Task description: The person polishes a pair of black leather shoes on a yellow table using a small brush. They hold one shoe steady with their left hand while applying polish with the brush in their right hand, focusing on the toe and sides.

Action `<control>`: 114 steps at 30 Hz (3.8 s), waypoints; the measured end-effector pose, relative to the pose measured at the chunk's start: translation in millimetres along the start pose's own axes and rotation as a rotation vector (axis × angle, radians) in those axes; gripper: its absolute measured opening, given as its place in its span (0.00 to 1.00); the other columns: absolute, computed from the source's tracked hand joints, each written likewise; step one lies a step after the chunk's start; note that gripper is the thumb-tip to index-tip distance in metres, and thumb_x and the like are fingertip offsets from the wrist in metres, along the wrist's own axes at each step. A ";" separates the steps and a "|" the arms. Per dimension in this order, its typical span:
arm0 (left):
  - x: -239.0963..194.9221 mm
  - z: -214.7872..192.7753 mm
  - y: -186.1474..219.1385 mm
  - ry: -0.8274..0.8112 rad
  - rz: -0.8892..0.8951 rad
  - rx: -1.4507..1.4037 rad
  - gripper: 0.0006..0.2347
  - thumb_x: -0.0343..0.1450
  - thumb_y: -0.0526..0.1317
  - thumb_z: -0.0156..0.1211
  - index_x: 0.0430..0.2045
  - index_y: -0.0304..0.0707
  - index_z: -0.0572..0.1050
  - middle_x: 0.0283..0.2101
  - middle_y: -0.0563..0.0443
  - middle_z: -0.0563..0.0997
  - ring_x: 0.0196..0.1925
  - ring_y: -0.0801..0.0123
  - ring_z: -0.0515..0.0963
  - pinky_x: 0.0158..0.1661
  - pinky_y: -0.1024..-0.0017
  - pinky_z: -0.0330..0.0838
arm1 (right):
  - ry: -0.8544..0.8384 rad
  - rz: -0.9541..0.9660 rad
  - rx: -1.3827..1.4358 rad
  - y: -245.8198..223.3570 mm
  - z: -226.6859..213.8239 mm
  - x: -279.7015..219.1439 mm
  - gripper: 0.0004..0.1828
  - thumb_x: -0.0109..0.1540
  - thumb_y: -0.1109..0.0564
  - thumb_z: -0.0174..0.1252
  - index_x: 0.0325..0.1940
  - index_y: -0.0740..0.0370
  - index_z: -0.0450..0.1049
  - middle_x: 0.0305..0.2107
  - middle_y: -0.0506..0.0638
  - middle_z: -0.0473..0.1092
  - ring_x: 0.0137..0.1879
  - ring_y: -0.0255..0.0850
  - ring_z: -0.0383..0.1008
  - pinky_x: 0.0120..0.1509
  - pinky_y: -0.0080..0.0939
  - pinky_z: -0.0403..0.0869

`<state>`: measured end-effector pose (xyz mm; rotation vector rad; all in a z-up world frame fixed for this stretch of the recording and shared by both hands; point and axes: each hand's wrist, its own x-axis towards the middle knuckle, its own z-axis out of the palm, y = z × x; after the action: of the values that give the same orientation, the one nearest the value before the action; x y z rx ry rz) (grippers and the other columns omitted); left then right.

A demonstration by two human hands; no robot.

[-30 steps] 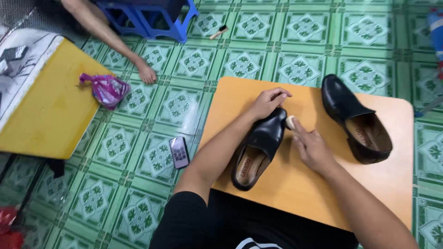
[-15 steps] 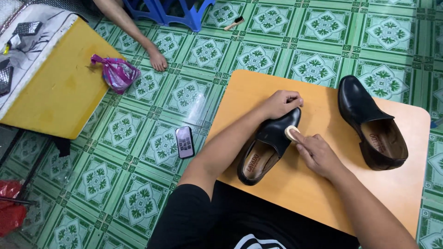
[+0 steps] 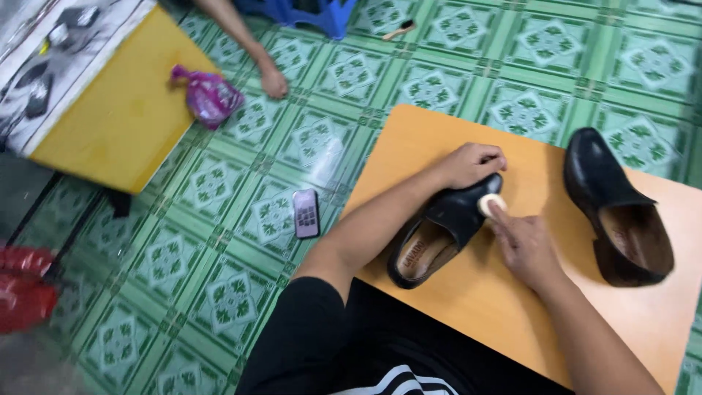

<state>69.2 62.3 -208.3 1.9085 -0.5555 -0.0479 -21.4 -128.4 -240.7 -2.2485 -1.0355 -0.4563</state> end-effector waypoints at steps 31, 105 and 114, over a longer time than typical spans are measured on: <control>-4.0 -4.6 17.9 -0.002 -0.026 0.007 0.07 0.64 0.44 0.46 0.20 0.46 0.72 0.16 0.48 0.73 0.25 0.62 0.74 0.32 0.67 0.67 | 0.094 0.042 0.052 -17.4 -14.9 14.1 0.24 0.54 0.59 0.48 0.56 0.56 0.62 0.29 0.46 0.70 0.29 0.39 0.70 0.36 0.36 0.62; 24.1 18.9 -42.5 0.039 0.095 0.083 0.10 0.60 0.43 0.43 0.17 0.43 0.73 0.23 0.57 0.79 0.29 0.75 0.76 0.34 0.77 0.65 | -0.237 0.327 0.107 -46.1 -37.6 27.5 0.17 0.53 0.58 0.45 0.43 0.62 0.70 0.17 0.56 0.68 0.20 0.45 0.68 0.26 0.42 0.62; 2.6 0.9 6.7 0.042 -0.031 0.061 0.10 0.59 0.44 0.43 0.15 0.45 0.74 0.23 0.58 0.78 0.26 0.74 0.73 0.32 0.78 0.62 | 0.055 0.360 0.045 -48.1 -38.3 18.2 0.09 0.63 0.58 0.46 0.42 0.58 0.72 0.38 0.48 0.69 0.45 0.41 0.68 0.51 0.36 0.63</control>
<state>68.9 58.5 -202.2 1.9730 -0.5042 -0.0111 -49.0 -119.0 -183.5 -2.3025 -0.5881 -0.3324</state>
